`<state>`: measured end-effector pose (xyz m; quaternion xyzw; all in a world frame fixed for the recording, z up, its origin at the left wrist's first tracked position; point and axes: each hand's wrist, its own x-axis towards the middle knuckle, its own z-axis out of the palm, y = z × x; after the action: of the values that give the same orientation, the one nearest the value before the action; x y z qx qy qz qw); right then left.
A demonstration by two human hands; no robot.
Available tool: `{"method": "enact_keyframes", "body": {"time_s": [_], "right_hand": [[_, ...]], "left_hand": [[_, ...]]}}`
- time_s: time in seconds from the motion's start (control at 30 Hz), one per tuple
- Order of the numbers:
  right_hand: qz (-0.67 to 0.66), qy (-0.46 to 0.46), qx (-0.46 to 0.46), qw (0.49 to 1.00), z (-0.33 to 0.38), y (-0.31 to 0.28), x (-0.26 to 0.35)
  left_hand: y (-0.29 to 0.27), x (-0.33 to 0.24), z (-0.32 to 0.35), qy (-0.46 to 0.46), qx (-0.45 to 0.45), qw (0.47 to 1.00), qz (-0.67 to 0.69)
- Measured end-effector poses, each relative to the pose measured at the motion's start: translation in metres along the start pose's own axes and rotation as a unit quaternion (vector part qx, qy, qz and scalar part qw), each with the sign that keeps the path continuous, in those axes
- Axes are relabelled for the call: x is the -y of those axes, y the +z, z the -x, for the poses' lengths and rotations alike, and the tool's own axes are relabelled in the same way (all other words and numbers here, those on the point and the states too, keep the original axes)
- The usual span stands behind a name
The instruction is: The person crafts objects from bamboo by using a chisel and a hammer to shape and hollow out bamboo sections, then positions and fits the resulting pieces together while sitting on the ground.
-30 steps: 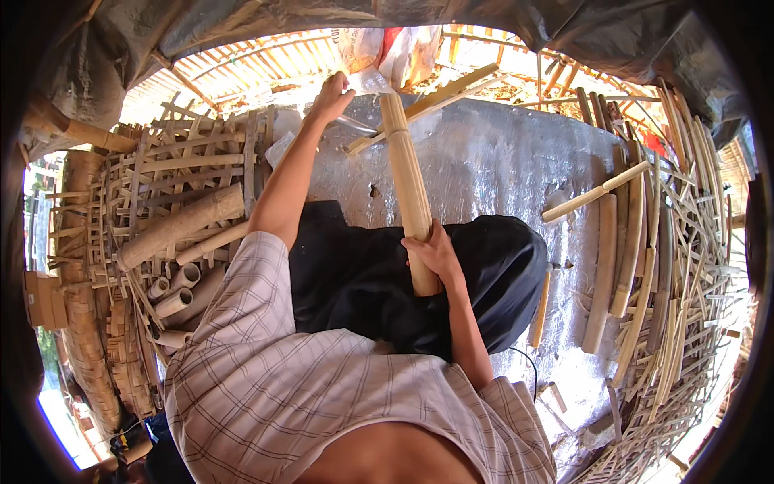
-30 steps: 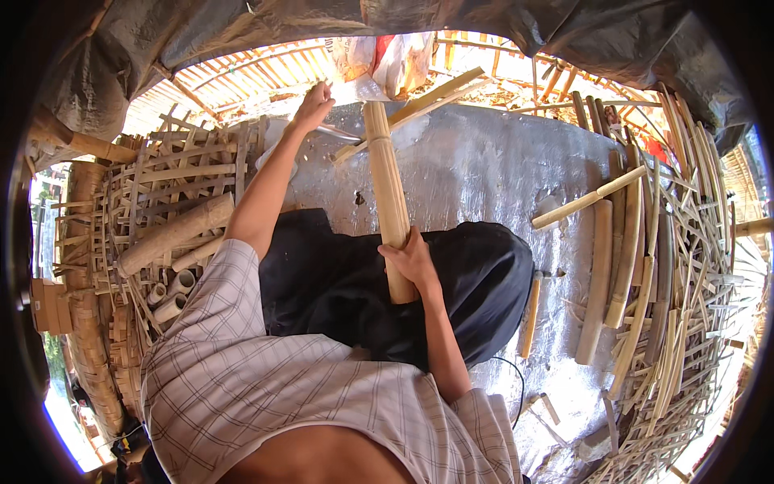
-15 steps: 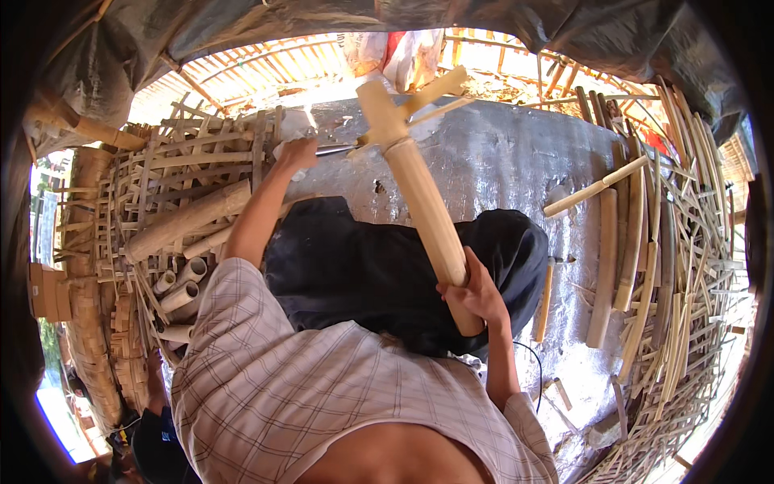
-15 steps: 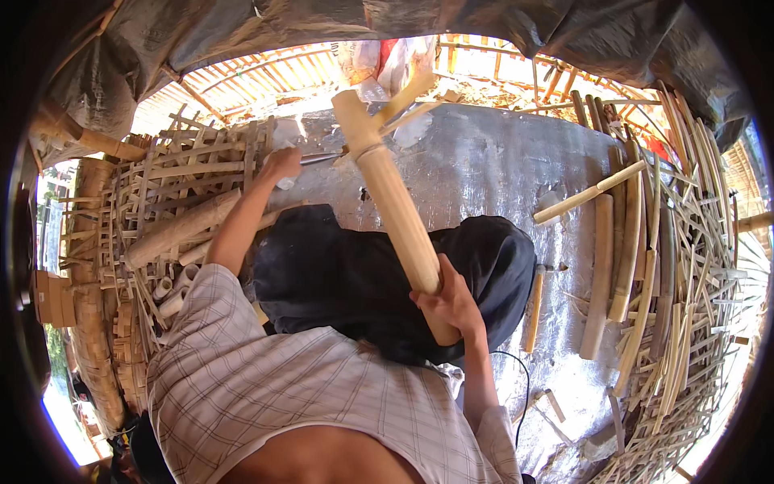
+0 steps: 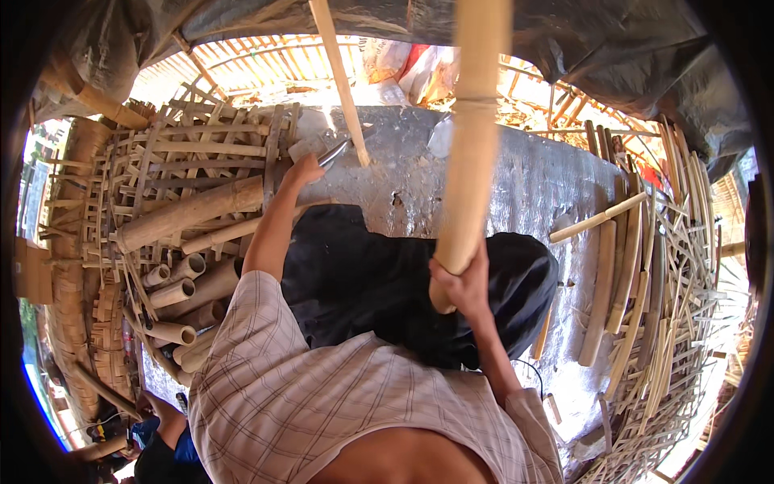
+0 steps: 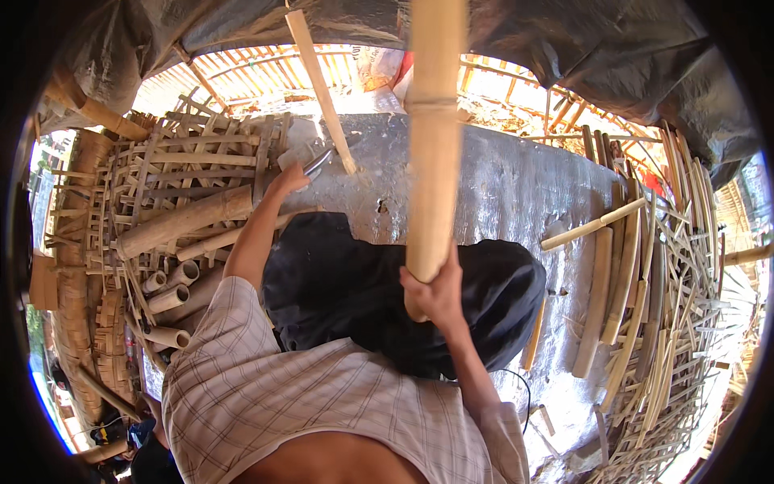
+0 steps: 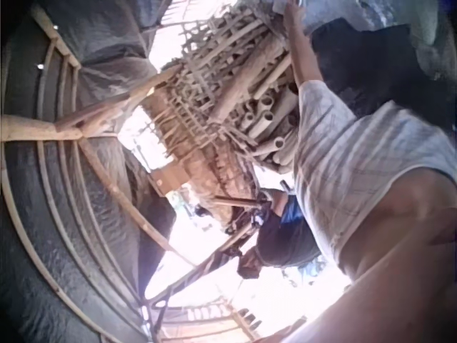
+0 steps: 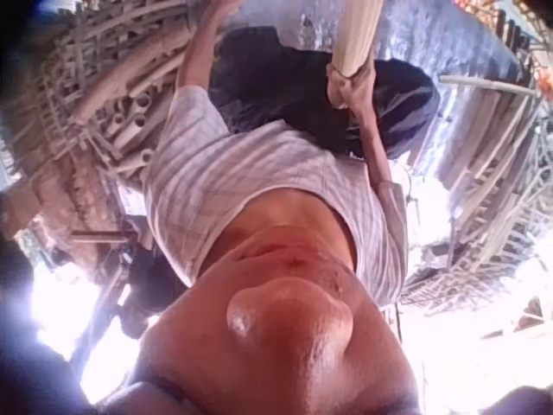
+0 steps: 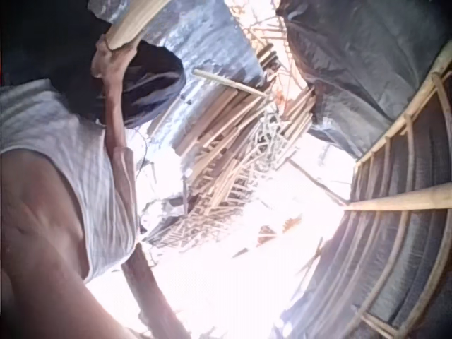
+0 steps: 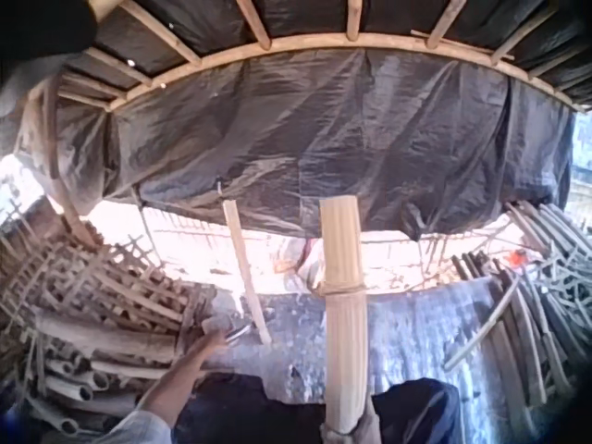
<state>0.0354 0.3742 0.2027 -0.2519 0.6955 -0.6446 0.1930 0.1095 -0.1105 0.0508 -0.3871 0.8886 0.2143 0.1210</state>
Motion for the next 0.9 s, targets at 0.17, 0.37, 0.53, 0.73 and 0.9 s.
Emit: {"method": "enact_keyframes", "body": {"time_s": [0.17,0.37,0.53,0.73,0.9], "right_hand": [[0.262,0.099,0.088,0.956,-0.029,0.04,-0.072],[0.284,0.047,0.101,0.952,-0.041,0.049,-0.043],[0.259,0.07,0.047,0.962,-0.029,0.07,-0.051],[0.377,-0.01,0.14,0.916,-0.059,0.053,-0.025],[0.193,-0.067,0.027,0.979,-0.07,0.069,0.052]], "left_hand": [[-0.004,0.0,0.023,0.016,0.004,0.998,-0.062],[0.029,0.019,0.049,-0.012,-0.035,0.998,-0.049],[0.044,0.035,0.045,-0.033,-0.053,0.998,-0.004],[0.042,0.049,0.042,-0.029,-0.055,0.998,0.009],[0.039,0.034,0.062,-0.06,-0.084,0.995,0.011]]}}
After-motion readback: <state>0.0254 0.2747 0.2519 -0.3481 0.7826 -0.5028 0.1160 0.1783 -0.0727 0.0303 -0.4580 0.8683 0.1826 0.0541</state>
